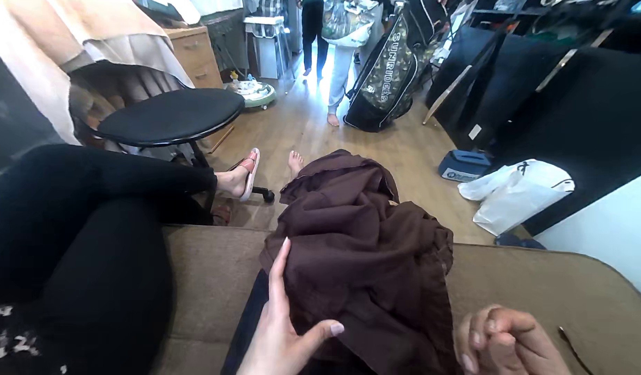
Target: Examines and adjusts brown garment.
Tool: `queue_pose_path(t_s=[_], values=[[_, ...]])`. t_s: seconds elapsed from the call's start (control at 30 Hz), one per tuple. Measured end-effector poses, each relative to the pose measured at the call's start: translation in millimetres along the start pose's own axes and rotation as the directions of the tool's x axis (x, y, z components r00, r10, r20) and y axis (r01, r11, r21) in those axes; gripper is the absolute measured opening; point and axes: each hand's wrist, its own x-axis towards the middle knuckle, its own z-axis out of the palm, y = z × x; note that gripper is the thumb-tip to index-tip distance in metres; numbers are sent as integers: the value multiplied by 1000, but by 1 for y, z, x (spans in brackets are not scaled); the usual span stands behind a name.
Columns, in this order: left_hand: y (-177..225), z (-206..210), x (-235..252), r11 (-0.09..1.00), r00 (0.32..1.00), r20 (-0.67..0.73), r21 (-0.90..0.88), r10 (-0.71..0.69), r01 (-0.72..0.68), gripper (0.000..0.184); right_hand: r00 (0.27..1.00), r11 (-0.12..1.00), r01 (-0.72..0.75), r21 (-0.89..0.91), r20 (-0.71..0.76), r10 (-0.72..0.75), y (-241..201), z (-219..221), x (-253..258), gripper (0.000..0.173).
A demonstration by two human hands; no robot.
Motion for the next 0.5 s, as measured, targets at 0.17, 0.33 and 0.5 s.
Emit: queue_pose_path(t_s=[0.17,0.33,0.5], values=[[-8,21,-3,996,995,-83,-73,-64,58,112,999,994,50,-97,-14,-52,36,24,-15,11],[-13,9,9,990,992,-129,-140,-1,-17,102,999,990,49,-133,-10,-51,85,38,-28,17],[-10,-20,32,990,982,-189,-128,28,-53,84,998,983,60,-175,-8,-62,92,34,-27,18]])
